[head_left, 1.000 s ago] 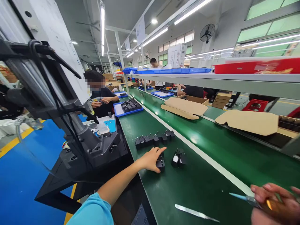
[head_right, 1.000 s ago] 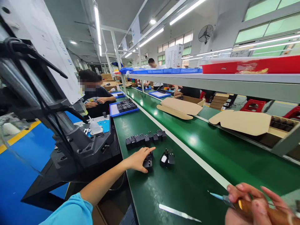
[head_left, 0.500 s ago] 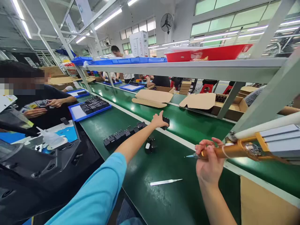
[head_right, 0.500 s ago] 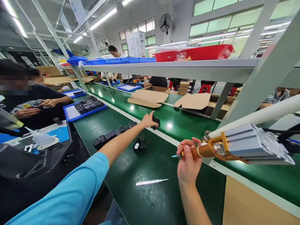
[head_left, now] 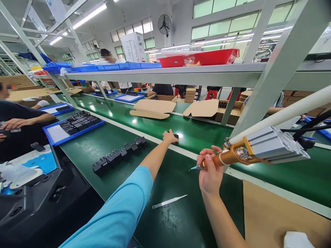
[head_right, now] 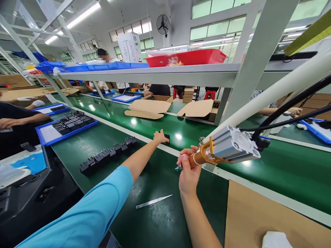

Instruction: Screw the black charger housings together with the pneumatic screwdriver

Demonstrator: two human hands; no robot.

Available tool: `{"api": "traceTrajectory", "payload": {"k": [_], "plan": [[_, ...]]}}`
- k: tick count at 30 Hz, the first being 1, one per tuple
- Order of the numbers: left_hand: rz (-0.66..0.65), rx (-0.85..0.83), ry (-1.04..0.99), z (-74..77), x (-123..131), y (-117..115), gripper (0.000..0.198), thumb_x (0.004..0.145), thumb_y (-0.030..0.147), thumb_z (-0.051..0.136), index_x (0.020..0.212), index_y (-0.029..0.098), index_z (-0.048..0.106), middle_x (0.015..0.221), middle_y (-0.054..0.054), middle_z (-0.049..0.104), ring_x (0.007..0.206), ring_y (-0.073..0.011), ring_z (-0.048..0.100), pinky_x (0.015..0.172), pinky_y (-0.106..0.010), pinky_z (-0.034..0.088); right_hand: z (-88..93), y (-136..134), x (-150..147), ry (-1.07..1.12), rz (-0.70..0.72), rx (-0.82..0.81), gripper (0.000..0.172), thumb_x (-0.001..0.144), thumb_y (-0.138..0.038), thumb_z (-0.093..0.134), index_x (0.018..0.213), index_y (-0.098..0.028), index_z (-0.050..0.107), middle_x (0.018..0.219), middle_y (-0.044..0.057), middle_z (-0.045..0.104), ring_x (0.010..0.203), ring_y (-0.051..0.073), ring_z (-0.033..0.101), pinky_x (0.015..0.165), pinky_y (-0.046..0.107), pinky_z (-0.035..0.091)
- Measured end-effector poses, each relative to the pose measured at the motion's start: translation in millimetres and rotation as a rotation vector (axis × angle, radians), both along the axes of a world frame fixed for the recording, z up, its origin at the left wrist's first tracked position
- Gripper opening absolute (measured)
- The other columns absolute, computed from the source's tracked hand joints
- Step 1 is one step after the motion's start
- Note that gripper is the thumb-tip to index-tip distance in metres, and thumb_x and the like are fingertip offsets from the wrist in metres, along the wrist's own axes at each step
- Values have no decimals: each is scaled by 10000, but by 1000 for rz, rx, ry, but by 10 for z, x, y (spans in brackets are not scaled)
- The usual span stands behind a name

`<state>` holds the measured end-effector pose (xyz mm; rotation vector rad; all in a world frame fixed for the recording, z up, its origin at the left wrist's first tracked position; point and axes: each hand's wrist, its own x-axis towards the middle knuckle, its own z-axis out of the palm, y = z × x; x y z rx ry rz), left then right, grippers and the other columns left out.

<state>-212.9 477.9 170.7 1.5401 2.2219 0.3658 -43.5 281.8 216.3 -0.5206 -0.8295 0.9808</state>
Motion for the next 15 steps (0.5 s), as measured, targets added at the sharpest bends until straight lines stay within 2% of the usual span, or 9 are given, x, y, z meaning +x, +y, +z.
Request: {"api": "traceTrajectory", "payload": {"k": [4,6,8,11,13,15], "plan": [[-116,40,-63,230,-216,-110,1122,544,518,823,1455,95,323,1473,-311,365,1382,-469,339,1068,-517,333,7,-31,-4,-9,10,11,324,785,-316,678,1056,-256,511,774,-52,601,524,79,512,563,256,430],[-211,88,-111,346,-451,-316,979,625,562,779,1427,139,410,1469,-239,438,1371,-412,398,1080,-458,351,11,-41,-4,-6,13,16,323,787,-308,676,1061,-256,513,775,-51,602,527,82,511,559,256,428],[-296,144,-154,383,-739,-661,819,734,573,702,1420,203,452,1460,-142,496,1344,-334,461,1081,-386,378,15,-46,-5,-3,20,20,317,789,-297,674,1060,-255,517,773,-49,607,524,84,510,557,257,426],[-398,238,-245,242,-1166,-1306,791,778,542,681,1459,243,413,1516,-108,436,1368,-306,441,1080,-401,409,15,-48,-9,0,35,30,305,790,-278,673,1056,-251,525,771,-46,614,521,84,515,560,259,426],[-472,222,-382,59,-1379,-1660,903,738,486,743,1508,284,318,1555,-108,374,1419,-294,376,1103,-438,393,12,-50,-12,-5,39,37,298,793,-268,669,1055,-251,529,773,-43,619,519,86,519,562,261,428],[-502,172,-527,-135,-1495,-1861,1063,678,419,806,1544,305,201,1563,-130,351,1437,-283,351,1098,-450,399,7,-50,-12,-12,34,40,296,793,-263,665,1056,-252,529,769,-41,622,516,88,522,563,264,427]]}}
